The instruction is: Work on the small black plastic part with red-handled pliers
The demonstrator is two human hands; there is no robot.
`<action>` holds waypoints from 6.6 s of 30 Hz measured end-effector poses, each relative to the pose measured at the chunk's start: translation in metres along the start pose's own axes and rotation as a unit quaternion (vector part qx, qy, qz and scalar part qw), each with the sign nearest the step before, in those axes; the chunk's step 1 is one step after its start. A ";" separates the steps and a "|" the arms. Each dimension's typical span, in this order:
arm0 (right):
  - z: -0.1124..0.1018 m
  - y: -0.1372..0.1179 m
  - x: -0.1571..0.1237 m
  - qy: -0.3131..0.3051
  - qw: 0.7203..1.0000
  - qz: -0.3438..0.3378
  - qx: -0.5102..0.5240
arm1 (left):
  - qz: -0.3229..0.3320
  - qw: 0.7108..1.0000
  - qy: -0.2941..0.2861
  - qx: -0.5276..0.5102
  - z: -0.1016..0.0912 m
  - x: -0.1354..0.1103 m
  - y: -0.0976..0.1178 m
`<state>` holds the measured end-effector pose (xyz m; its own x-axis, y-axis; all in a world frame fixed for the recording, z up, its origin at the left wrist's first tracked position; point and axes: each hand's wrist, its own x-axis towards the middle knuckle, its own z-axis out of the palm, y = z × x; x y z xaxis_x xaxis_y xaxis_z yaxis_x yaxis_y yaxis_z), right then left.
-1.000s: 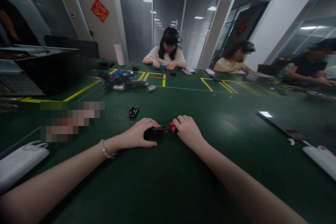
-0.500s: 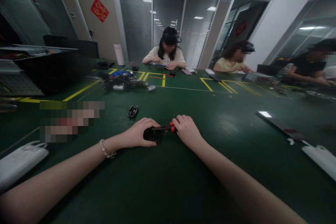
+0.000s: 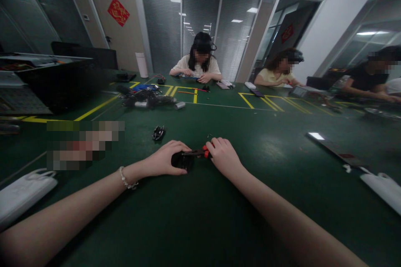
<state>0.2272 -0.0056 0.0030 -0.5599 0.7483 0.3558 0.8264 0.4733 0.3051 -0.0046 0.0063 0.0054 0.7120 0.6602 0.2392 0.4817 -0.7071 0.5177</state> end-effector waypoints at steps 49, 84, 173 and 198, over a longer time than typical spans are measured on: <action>0.001 -0.001 -0.001 -0.004 1.000 0.012 0.000 | -0.033 0.999 -0.004 -0.038 0.000 0.000 0.001; 0.001 0.000 -0.002 -0.001 1.000 0.014 0.007 | -0.022 0.999 -0.011 -0.036 -0.001 -0.001 0.000; 0.001 0.001 -0.002 0.009 1.000 0.021 0.015 | -0.019 1.000 -0.005 -0.019 0.001 -0.002 -0.002; -0.002 -0.001 -0.003 0.025 0.999 0.036 -0.025 | -0.010 1.000 -0.004 -0.013 0.001 -0.002 -0.001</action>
<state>0.2275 -0.0090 0.0037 -0.5027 0.7552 0.4208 0.8611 0.3947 0.3203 -0.0059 0.0060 0.0033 0.7058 0.6726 0.2226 0.4824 -0.6863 0.5443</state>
